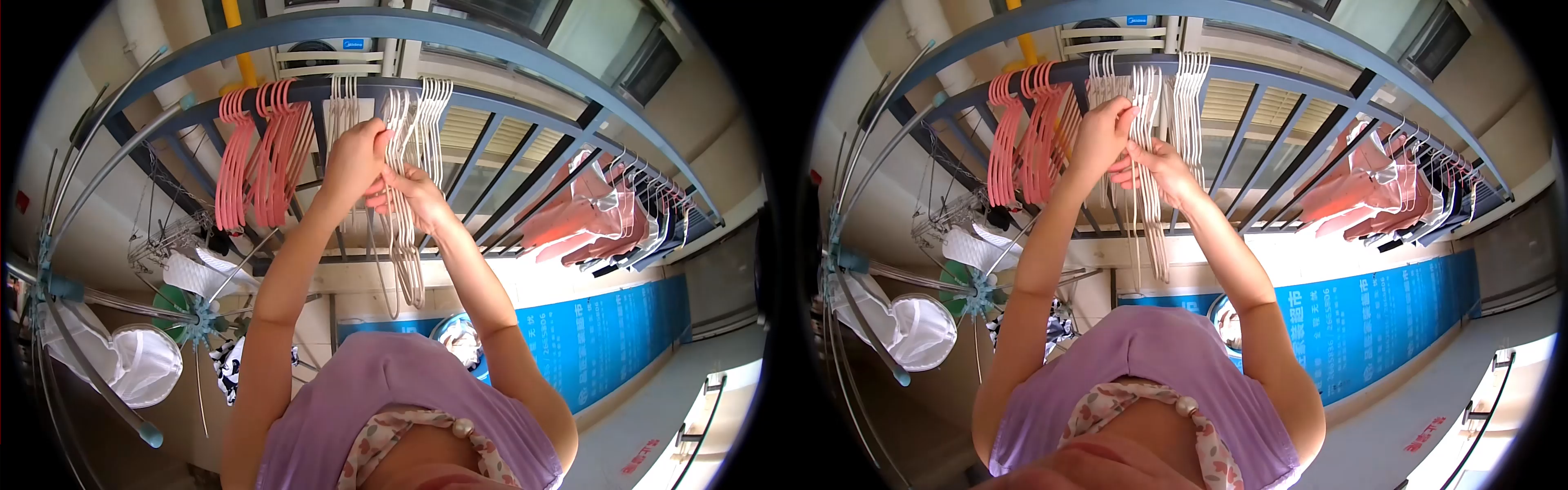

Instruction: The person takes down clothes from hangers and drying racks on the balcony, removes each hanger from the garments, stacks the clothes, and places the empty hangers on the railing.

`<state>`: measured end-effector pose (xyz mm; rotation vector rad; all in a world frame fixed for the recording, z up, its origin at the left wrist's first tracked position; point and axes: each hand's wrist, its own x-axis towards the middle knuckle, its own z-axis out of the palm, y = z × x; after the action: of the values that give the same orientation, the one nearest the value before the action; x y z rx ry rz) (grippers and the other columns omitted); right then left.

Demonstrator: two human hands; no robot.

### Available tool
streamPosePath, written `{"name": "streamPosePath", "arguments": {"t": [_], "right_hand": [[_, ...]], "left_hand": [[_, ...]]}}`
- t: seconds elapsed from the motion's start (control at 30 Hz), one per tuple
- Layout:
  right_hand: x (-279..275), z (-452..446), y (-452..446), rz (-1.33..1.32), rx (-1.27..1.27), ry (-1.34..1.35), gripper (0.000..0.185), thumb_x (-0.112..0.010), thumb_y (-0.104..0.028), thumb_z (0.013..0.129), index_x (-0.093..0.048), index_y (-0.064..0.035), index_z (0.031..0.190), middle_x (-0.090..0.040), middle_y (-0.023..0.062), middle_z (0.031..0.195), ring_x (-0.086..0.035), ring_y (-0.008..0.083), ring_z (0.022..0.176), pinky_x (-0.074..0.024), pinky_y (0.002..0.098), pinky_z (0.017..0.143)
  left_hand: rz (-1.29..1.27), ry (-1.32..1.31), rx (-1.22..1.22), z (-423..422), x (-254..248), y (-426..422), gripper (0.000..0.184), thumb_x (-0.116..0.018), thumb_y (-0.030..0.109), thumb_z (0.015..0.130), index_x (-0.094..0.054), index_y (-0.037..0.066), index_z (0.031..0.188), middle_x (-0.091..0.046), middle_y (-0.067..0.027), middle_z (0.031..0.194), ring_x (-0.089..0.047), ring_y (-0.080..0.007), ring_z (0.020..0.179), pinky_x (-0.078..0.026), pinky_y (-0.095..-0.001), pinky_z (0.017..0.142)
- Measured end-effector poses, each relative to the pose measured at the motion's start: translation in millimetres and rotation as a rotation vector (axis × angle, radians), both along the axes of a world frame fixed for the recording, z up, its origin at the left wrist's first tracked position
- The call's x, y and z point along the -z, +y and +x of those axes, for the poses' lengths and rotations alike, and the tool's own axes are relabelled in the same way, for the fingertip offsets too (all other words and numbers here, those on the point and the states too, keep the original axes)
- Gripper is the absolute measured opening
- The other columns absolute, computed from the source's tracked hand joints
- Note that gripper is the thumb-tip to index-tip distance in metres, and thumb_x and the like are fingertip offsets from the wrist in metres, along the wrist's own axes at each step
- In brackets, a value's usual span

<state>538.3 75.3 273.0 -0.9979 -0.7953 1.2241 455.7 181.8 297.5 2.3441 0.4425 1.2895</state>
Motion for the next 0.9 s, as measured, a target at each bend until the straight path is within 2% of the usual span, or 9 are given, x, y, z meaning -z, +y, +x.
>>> {"name": "streamPosePath", "arguments": {"t": [0.1,0.23,0.33,0.47,0.53,0.67,0.83,0.9], "right_hand": [[0,1,-12,-0.024,0.039,0.02,0.032,-0.049,-0.029,0.086,-0.047,0.0019,0.096,-0.058,0.0123,0.083,-0.061,0.0201,0.069,-0.0519,0.0285,0.06],[8,3,-18,-0.036,0.079,0.017,0.033,-0.048,-0.028,0.087,-0.046,0.0036,0.097,-0.058,0.0145,0.086,-0.061,0.0214,0.067,-0.0526,0.0292,0.057],[15,2,-20,-0.054,0.088,0.025,0.033,-0.046,-0.028,0.087,-0.047,0.0038,0.095,-0.058,0.0163,0.084,-0.062,0.0232,0.068,-0.0525,0.0304,0.059],[18,-1,-25,-0.061,0.079,0.078,0.033,-0.044,-0.029,0.088,-0.047,0.0033,0.092,-0.059,0.0184,0.081,-0.062,0.0256,0.072,-0.0521,0.0307,0.06],[20,-1,-30,-0.045,0.07,0.119,0.032,-0.045,-0.029,0.088,-0.046,0.0026,0.093,-0.059,0.0187,0.081,-0.062,0.0253,0.072,-0.0519,0.0291,0.06],[7,-8,-45,-0.013,0.058,0.016,0.033,-0.047,-0.029,0.088,-0.047,0.0029,0.095,-0.06,0.018,0.082,-0.062,0.0239,0.073,-0.0516,0.0287,0.06],[-10,-3,-75,-0.001,0.075,-0.126,0.029,-0.055,-0.019,0.084,-0.049,0.0021,0.102,-0.061,0.0136,0.082,-0.063,0.0206,0.072,-0.0518,0.0278,0.062],[-16,-1,-84,-0.031,0.066,-0.158,0.029,-0.057,-0.016,0.082,-0.05,0.002,0.103,-0.061,0.0129,0.082,-0.063,0.0198,0.072,-0.0519,0.0278,0.063]], "left_hand": [[0.1,0.052,-0.096,3,5,-16,0.022,-0.049,0.017,0.083,-0.047,-0.002,0.073,-0.055,-0.018,0.067,-0.055,-0.0354,0.057,-0.044,-0.0417,0.05],[0.202,0.074,-0.142,0,5,-33,0.017,-0.049,0.017,0.083,-0.047,0.001,0.077,-0.055,-0.0161,0.066,-0.056,-0.0328,0.054,-0.045,-0.0383,0.046],[0.294,-0.11,-0.138,-5,-8,-47,0.014,-0.052,0.016,0.082,-0.048,0.003,0.081,-0.055,-0.0129,0.066,-0.056,-0.0298,0.052,-0.044,-0.0358,0.044],[0.206,-0.23,-0.172,-26,-27,-53,0.01,-0.055,0.013,0.08,-0.049,0.005,0.083,-0.055,-0.0104,0.068,-0.055,-0.0274,0.05,-0.043,-0.0342,0.043],[0.203,-0.247,-0.145,-24,-16,-46,0.011,-0.055,0.013,0.08,-0.049,0.005,0.083,-0.056,-0.0103,0.069,-0.055,-0.0278,0.051,-0.043,-0.0343,0.044],[0.182,-0.241,-0.122,-11,9,-53,0.011,-0.057,0.011,0.079,-0.052,0.003,0.083,-0.056,-0.0115,0.069,-0.055,-0.0275,0.054,-0.042,-0.0333,0.047],[0.077,-0.222,-0.11,-4,5,-74,0.007,-0.057,0.01,0.078,-0.054,0.004,0.08,-0.058,-0.0128,0.069,-0.056,-0.0276,0.055,-0.044,-0.0332,0.048],[0.034,-0.23,-0.036,3,9,-75,0.009,-0.059,0.011,0.077,-0.056,0.005,0.084,-0.059,-0.0131,0.072,-0.057,-0.0266,0.057,-0.044,-0.0324,0.049]]}}
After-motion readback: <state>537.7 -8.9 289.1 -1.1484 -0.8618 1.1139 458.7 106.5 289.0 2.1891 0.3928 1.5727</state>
